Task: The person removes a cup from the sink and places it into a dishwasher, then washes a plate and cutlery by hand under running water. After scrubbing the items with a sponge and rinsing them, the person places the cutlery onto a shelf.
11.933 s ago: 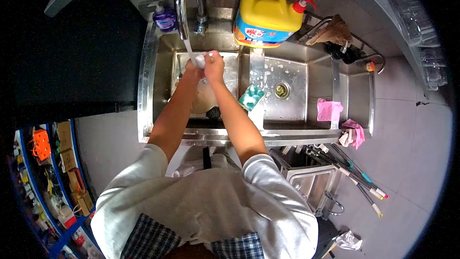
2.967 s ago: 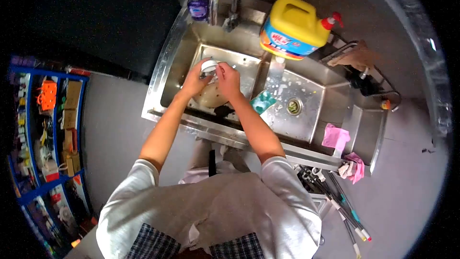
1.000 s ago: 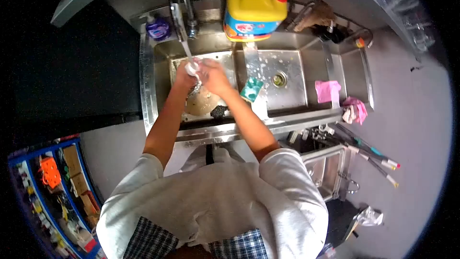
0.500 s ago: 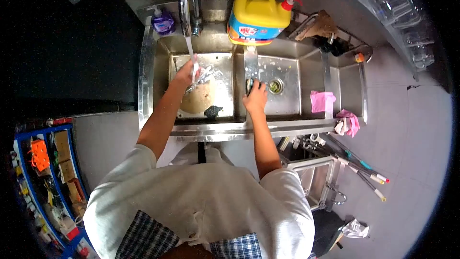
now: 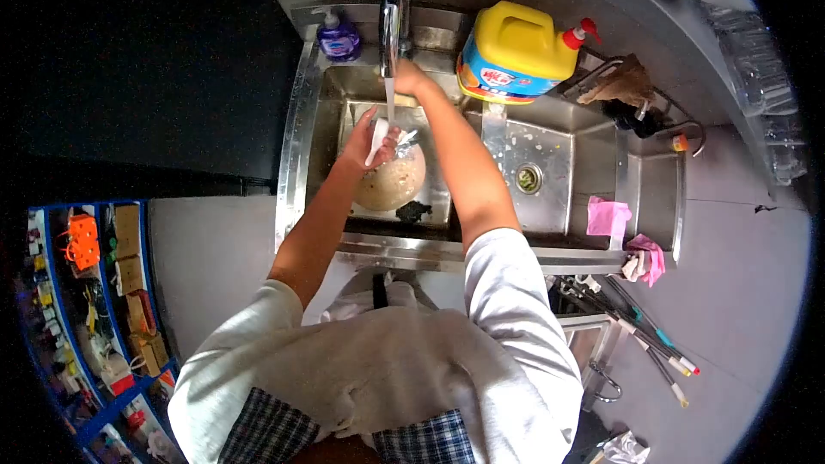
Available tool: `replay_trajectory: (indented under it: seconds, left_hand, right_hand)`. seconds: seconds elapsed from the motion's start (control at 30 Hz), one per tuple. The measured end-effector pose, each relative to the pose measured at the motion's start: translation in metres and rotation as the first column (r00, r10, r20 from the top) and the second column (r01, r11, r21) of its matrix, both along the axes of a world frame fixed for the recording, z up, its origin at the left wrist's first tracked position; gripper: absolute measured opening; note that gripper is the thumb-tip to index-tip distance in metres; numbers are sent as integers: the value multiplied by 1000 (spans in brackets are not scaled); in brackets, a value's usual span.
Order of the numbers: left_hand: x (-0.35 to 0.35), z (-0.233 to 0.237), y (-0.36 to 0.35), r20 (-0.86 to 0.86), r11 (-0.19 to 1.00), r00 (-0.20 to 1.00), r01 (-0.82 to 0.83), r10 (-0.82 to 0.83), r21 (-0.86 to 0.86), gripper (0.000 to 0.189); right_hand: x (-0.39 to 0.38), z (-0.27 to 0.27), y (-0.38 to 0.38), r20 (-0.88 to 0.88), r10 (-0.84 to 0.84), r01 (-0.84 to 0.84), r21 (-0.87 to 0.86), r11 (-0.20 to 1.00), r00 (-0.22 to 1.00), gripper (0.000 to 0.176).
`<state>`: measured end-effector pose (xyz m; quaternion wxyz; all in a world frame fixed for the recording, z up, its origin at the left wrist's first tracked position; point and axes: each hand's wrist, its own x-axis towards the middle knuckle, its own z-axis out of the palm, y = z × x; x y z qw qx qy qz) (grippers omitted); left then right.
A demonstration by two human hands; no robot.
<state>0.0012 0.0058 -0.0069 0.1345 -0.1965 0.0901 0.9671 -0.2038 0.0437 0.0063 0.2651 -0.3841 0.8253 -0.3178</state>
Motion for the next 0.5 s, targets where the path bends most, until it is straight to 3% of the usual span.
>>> replay_trajectory:
  seconds: [0.03,0.13,0.23,0.3,0.37,0.4,0.43,0.47,0.5]
  left_hand:
    - [1,1,-1,-33,1000,999,17,-17,-1,63]
    - [-5,-16,-5,0,990,1000,-4,4,142,42]
    - [-7,1,2,84,992,991,-108,102,62,29]
    - [-4,7,3,31,991,994,-106,104,81,32]
    - [-8,17,7,13,988,995,-104,104,117,36]
    - [-9,23,9,-77,988,992,-92,103,126,44]
    - [-8,24,12,-115,987,985,-116,129,109,46]
    - [-10,29,13,-106,988,986,-115,126,108,46]
    - [-12,34,16,-95,988,988,-115,125,106,46]
  right_hand:
    - [-10,-9,-5,-44,-46,48,53,997,998,47]
    - [-1,45,6,-51,-46,49,52,997,998,49]
    - [-9,17,-5,-50,-217,212,-88,973,975,43]
    - [-2,7,7,114,-249,268,-216,939,962,45]
    - [33,52,35,215,-344,402,-378,834,914,51]
    - [31,17,49,190,-347,394,-510,765,919,55]
    - [64,49,70,395,-346,519,-529,671,851,47]
    - [77,45,86,357,-367,512,-586,628,859,39]
    - [93,51,105,187,-444,474,-501,725,876,33]
